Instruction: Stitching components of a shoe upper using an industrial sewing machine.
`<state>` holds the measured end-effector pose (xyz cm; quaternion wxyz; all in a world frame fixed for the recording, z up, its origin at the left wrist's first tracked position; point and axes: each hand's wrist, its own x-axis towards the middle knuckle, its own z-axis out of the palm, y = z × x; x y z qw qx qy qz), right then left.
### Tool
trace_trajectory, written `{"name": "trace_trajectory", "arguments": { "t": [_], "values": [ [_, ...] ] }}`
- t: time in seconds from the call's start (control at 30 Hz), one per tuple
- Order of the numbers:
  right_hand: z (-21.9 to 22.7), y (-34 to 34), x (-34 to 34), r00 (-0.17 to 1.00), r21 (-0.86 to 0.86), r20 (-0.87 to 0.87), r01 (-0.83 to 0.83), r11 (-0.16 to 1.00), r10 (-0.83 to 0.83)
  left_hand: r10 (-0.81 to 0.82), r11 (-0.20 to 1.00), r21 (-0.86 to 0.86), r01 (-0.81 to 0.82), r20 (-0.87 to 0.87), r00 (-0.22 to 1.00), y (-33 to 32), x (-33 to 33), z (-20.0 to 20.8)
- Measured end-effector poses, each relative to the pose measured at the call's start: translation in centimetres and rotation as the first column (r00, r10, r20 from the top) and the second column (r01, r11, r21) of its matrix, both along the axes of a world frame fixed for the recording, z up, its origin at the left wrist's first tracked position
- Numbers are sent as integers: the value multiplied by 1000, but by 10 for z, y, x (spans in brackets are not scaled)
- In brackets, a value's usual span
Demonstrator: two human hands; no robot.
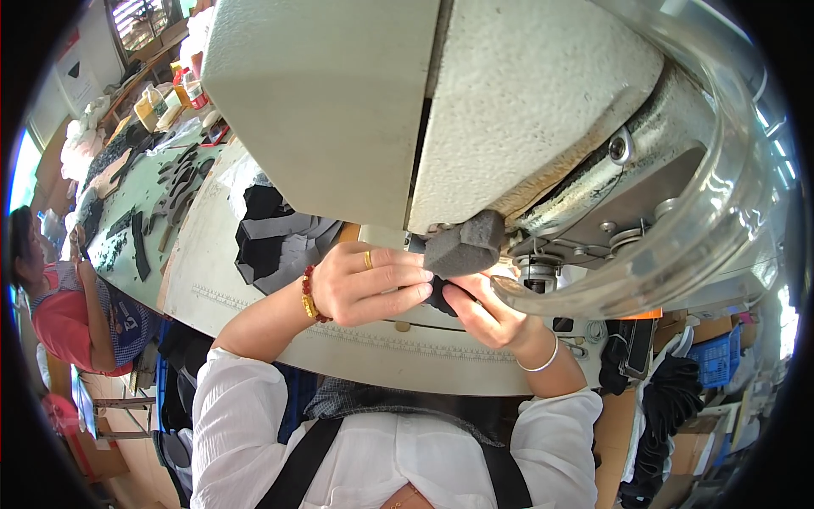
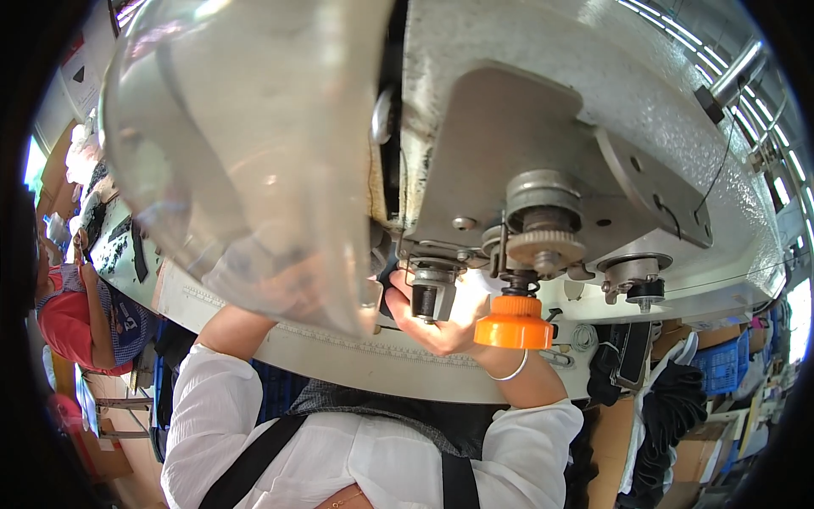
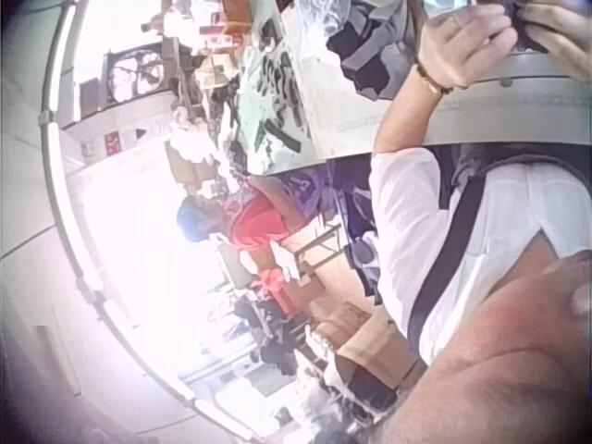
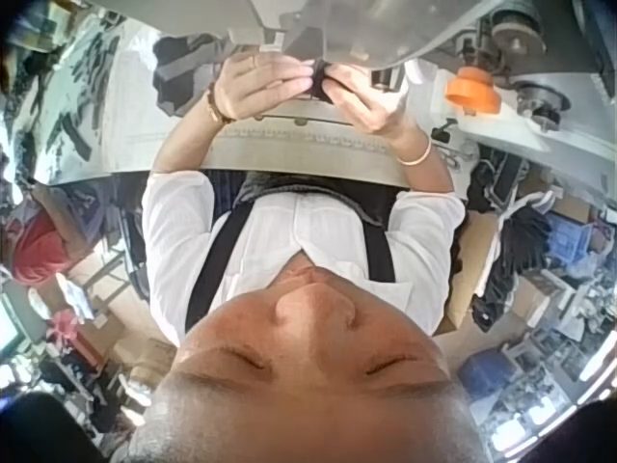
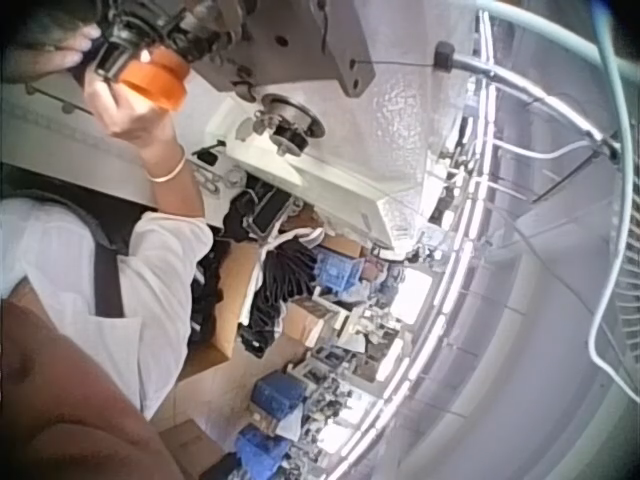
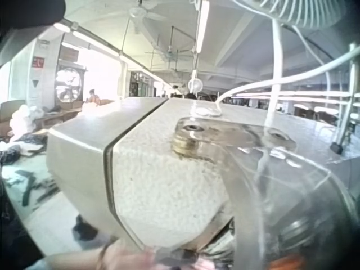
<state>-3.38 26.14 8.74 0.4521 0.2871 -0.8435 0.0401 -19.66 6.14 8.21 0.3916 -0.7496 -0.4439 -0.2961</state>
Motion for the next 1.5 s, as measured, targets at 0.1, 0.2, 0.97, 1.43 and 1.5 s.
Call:
{"name": "trace_trajectory", "arguments": {
  "t": [0.1,0.2,0.97,1.43,1.5],
  "values": [
    [1,0,0,1000,1,-12,-6,1000,6,2,1000,-31,-3,-9,1000,-1,-1,2],
    [2,-3,-1,1000,-37,-11,-21,999,21,-51,996,-68,54,42,998,-1,-1,-1],
    [-48,42,14,973,-83,43,229,970,-226,41,997,-70,-32,131,991,1,25,4],
    [-55,41,19,957,-119,88,286,951,-277,101,994,-54,-93,165,981,1,24,18],
    [-57,41,17,954,-122,90,295,948,-286,129,991,-30,-127,73,989,3,21,18]
  ]
}}
